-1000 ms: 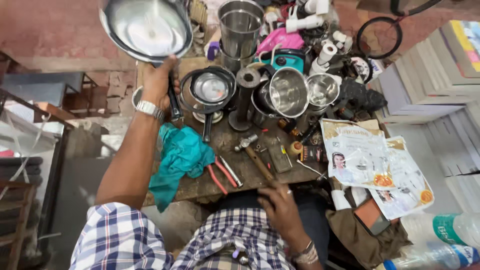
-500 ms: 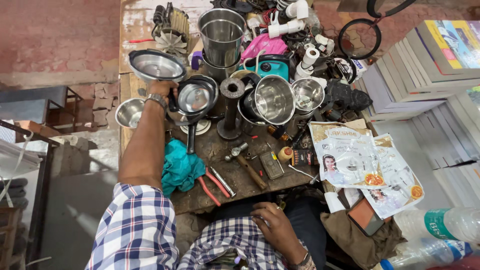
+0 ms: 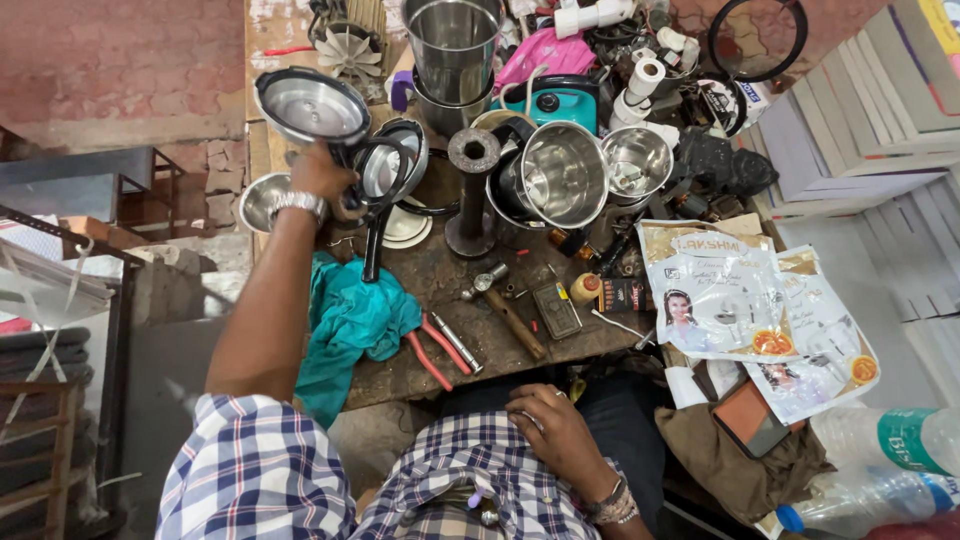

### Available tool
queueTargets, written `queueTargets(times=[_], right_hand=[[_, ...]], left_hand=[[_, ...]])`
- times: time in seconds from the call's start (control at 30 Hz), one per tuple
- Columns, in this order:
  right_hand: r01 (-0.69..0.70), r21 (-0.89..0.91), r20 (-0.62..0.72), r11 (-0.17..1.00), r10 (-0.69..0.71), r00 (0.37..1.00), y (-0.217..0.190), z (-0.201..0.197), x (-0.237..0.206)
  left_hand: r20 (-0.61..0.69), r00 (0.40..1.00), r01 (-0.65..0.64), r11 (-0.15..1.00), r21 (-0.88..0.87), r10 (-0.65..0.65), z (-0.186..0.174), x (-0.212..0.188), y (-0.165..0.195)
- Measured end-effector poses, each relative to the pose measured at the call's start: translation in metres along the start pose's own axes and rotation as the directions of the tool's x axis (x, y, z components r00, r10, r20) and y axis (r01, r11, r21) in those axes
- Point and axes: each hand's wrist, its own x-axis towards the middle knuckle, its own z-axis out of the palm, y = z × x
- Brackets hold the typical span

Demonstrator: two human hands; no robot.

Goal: The person disassembles a pressure cooker lid and a blender jar, then uses a hammer and pliers to adjust internal components. They handle a small plastic bag and currency, then reassemble the parts on a cluttered workbench.

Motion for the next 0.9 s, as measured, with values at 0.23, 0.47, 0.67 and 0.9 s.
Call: queueTargets(times=[0.23, 0.47, 0.67, 0.9], right_hand=[[0.032, 0.022, -0.006, 0.999, -0.032, 0.999, 0.001, -0.003, -0.003], [0.063, 0.014, 0.044, 0.998, -0.064, 0.997, 0.003, -0.007, -0.015], [0.02, -0.213, -0.108, 0.977, -0.044, 0.993, 0.03, -0.037, -0.03], [-0.421, -0.402, -0.559, 0.813, 0.146, 0.816, 0.085, -0.144, -0.063]], left_hand=[[-0.274, 0.914, -0.303, 0.953, 0.027, 0.298, 0.052, -0.165, 0.03], [0.121, 0.834, -0.486, 0.82, -0.301, 0.538, 0.13, -0.327, 0.054], [0.311, 0.654, -0.512, 0.706, -0.489, 0.69, 0.161, -0.355, 0.074], [0.267, 0.777, -0.444, 0.797, -0.41, 0.57, 0.153, -0.352, 0.077]])
